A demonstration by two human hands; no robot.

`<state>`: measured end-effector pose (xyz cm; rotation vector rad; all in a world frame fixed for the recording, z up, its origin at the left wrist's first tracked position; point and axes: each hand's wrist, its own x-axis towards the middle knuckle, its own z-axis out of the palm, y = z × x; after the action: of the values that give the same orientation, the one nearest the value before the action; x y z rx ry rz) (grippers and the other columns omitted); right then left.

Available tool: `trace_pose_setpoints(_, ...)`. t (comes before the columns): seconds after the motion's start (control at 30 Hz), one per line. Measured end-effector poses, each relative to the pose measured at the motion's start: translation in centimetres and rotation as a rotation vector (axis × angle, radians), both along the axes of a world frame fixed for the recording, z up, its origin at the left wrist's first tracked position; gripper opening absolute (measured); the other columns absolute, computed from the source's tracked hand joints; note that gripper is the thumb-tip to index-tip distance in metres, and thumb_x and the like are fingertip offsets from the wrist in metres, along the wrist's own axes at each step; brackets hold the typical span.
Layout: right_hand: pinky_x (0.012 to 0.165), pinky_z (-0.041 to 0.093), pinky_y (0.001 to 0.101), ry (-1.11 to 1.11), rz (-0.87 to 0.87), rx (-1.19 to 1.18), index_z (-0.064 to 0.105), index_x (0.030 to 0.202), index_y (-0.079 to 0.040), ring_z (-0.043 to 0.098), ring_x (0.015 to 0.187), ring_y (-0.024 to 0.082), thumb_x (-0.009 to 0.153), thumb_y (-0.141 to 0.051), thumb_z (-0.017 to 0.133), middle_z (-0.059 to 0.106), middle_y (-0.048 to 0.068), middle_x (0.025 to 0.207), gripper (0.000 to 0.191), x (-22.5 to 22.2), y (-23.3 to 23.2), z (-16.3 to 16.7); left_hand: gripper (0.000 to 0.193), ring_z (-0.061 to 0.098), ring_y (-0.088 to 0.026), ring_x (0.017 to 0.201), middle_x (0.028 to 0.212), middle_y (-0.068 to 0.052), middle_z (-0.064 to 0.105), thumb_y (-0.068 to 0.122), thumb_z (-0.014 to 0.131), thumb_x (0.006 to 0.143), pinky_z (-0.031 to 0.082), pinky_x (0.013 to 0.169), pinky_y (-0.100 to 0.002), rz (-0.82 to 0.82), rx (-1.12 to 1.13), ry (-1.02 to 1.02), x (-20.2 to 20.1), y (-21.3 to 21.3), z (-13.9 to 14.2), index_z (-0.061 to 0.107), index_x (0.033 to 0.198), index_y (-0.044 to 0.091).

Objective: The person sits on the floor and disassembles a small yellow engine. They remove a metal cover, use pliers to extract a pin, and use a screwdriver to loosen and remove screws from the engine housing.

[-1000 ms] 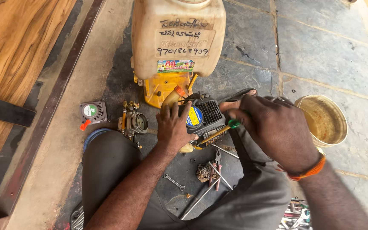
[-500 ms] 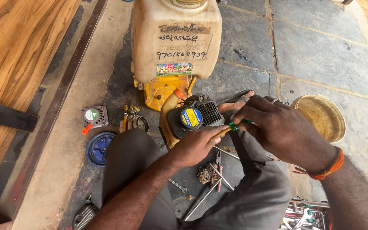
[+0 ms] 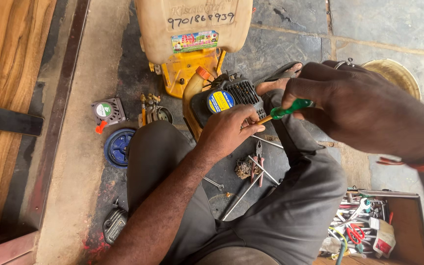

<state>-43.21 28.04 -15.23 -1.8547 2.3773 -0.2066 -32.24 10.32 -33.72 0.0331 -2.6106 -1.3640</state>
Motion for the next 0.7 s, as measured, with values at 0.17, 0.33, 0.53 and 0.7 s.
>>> trace_pose_setpoints(0.17,0.077,0.053,0.048,0.09,0.057,-0.047,0.068,0.112,-0.018,0.069,0.096,0.034,0.086,-0.022,0.071,0.067,0.006,0.107,0.026,0.0,-0.3,-0.1,0.03,0.073,-0.028,0.099,0.11,-0.009,0.075,0.019,0.06,0.103,0.058,0.081,-0.039,-0.13,0.166,0.229,0.3,0.2,-0.8,0.061,0.13,0.006)
trace_pose_setpoints(0.33,0.068,0.056,0.0444,0.219,-0.347,0.313,0.064,0.133,-0.023,0.074,0.079,0.03,0.084,-0.061,0.068,0.075,0.006,0.099,0.062,1.0,-1.7,1.1,0.023,0.074,-0.026,0.089,0.099,-0.006,0.074,0.027,0.07,0.1,0.058,0.073,-0.039,0.038,-0.081,0.186,-0.3,0.8,-1.8,0.064,0.111,0.009)
trace_pose_setpoints(0.53,0.068,0.057,0.0393,0.465,-0.329,0.363,0.068,0.112,-0.022,0.073,0.079,0.026,0.101,-0.054,0.054,0.073,0.005,0.082,0.036,2.0,-2.7,0.5,0.039,0.072,-0.023,0.081,0.088,-0.007,0.069,0.039,0.079,0.088,0.058,0.069,-0.038,0.13,-0.129,0.195,-0.7,1.4,-1.3,0.061,0.098,0.006)
trace_pose_setpoints(0.7,0.07,0.056,0.0421,0.192,0.043,-0.069,0.068,0.106,-0.019,0.072,0.088,0.029,0.092,-0.032,0.065,0.072,0.005,0.103,0.019,0.0,-1.3,-0.7,0.027,0.071,-0.027,0.102,0.112,-0.01,0.07,0.024,0.065,0.106,0.059,0.08,-0.039,-0.046,0.121,0.42,-0.3,0.9,-1.3,0.061,0.124,0.005)
